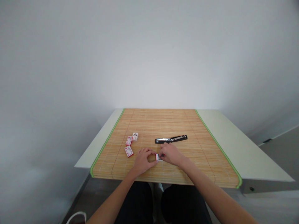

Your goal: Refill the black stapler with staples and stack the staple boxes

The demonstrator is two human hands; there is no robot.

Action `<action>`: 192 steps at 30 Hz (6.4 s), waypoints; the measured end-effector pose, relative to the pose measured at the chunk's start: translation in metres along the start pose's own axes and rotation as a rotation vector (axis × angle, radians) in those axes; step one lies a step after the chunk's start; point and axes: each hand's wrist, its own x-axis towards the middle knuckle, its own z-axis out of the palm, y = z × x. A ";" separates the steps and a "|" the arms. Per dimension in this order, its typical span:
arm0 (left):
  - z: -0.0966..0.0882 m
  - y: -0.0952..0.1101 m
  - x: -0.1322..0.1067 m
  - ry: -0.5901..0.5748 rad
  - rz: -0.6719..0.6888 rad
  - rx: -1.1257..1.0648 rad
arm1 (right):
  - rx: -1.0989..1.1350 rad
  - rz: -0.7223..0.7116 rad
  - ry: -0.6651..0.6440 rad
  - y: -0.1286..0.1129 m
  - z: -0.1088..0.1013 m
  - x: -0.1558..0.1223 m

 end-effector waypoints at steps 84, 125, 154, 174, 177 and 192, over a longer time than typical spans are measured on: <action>0.005 0.019 0.015 -0.018 -0.004 -0.004 | 0.582 0.253 0.185 0.039 0.029 -0.066; 0.000 0.025 0.007 -0.117 0.067 -0.177 | 0.574 0.262 0.168 0.040 0.022 -0.069; 0.010 0.015 0.012 -0.062 0.007 -0.303 | 0.512 0.252 0.125 0.039 0.023 -0.062; 0.017 0.009 0.008 0.007 0.045 -0.258 | 0.070 0.366 0.029 0.023 0.003 0.032; 0.016 0.010 0.009 0.024 0.041 -0.250 | 0.150 0.324 0.104 0.020 0.005 0.014; 0.015 0.018 0.012 0.073 -0.028 -0.242 | 0.602 0.244 0.487 0.018 0.051 -0.036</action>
